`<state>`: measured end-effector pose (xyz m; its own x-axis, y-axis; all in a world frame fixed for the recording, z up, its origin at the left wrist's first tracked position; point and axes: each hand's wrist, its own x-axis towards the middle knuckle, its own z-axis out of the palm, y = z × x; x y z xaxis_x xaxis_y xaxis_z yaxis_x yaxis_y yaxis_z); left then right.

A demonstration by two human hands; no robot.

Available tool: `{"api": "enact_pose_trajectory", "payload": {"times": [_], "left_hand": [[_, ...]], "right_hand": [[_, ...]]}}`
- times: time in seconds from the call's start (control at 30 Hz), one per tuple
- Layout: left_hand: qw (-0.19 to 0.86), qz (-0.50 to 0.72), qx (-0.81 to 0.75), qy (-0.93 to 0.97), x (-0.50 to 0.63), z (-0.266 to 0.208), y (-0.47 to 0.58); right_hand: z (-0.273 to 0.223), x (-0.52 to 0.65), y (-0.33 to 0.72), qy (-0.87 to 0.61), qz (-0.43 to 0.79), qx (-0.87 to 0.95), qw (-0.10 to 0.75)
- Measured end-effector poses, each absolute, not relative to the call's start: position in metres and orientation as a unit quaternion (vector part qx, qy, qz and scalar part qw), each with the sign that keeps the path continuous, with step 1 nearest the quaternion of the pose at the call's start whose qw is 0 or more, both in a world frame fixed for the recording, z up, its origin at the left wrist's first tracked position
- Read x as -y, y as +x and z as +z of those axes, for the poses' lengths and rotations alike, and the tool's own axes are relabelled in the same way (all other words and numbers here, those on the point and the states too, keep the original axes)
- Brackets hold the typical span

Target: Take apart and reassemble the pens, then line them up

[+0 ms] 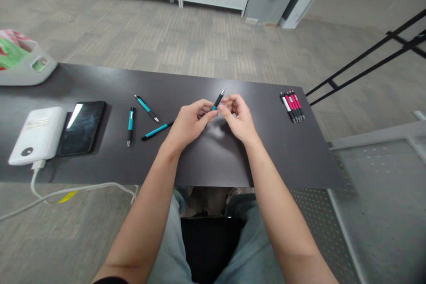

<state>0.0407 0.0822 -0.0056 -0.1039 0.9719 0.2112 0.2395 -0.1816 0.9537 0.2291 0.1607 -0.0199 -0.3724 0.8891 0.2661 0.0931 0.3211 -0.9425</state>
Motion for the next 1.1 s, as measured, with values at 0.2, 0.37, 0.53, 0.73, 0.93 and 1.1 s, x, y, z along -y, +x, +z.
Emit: {"api": "enact_pose_trajectory", "payload": {"times": [0.2, 0.37, 0.53, 0.73, 0.93, 1.1], "left_hand": [[0.380, 0.516, -0.518, 0.567, -0.083, 0.005, 0.057], [0.373, 0.505, -0.529, 0.571, -0.085, 0.004, 0.060], [0.359, 0.494, -0.544, 0.575, -0.088, 0.000, 0.061], [0.370, 0.554, -0.515, 0.540, -0.092, -0.002, 0.064], [0.434, 0.629, -0.449, 0.463, -0.100, 0.004, 0.074], [0.463, 0.654, -0.425, 0.421, -0.105, 0.005, 0.088]], "right_hand": [[-0.021, -0.161, 0.239, -0.295, 0.454, 0.705, 0.458], [-0.021, -0.160, 0.254, -0.287, 0.403, 0.752, 0.435], [-0.020, -0.159, 0.255, -0.286, 0.379, 0.764, 0.438], [-0.010, -0.154, 0.261, -0.319, 0.416, 0.746, 0.411], [-0.004, -0.151, 0.287, -0.321, 0.439, 0.752, 0.373], [-0.007, -0.150, 0.299, -0.342, 0.471, 0.719, 0.380]]}}
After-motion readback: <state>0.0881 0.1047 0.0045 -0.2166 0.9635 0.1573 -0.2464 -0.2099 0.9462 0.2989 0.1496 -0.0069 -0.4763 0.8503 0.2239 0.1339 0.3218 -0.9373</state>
